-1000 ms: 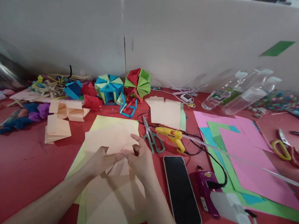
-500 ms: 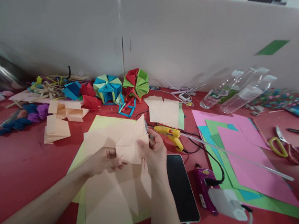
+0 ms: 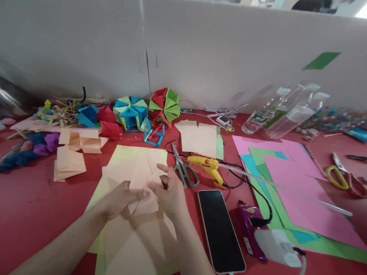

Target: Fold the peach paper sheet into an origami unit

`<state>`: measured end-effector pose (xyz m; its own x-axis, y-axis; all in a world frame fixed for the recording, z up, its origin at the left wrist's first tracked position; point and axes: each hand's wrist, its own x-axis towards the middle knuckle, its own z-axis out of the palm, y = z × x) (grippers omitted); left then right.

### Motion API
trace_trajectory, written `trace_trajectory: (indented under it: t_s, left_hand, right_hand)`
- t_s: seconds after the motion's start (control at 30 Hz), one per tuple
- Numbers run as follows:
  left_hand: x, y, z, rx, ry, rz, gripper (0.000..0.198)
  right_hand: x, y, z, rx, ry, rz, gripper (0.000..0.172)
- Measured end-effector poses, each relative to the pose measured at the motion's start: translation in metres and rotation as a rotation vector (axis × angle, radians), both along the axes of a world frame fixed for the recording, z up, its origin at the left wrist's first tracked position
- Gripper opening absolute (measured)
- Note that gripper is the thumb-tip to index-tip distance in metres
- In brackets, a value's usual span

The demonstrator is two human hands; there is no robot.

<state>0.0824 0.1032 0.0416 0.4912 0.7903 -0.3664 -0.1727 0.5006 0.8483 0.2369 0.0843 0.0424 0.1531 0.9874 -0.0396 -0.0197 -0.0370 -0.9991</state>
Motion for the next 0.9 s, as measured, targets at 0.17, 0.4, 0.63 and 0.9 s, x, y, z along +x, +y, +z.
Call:
trace_trajectory:
  t_s: [0.17,0.4,0.63,0.9]
  left_hand:
    - [0.001,0.005,-0.006,-0.047,-0.071,0.151,0.029]
    - [-0.004,0.010,-0.012,-0.123,-0.158,0.207,0.027]
    - [-0.003,0.008,-0.011,-0.117,-0.224,0.224,0.026]
    - [0.004,0.001,-0.010,-0.098,-0.247,0.254,0.024]
  right_hand:
    - [0.006,-0.003,0.004,0.190,-0.171,-0.037,0.028]
    - [0.007,-0.008,0.011,0.309,-0.387,0.167,0.016]
    - [0.005,-0.004,0.008,0.262,-0.442,0.182,0.014]
    - [-0.004,-0.006,0.007,0.107,-0.399,0.134,0.019]
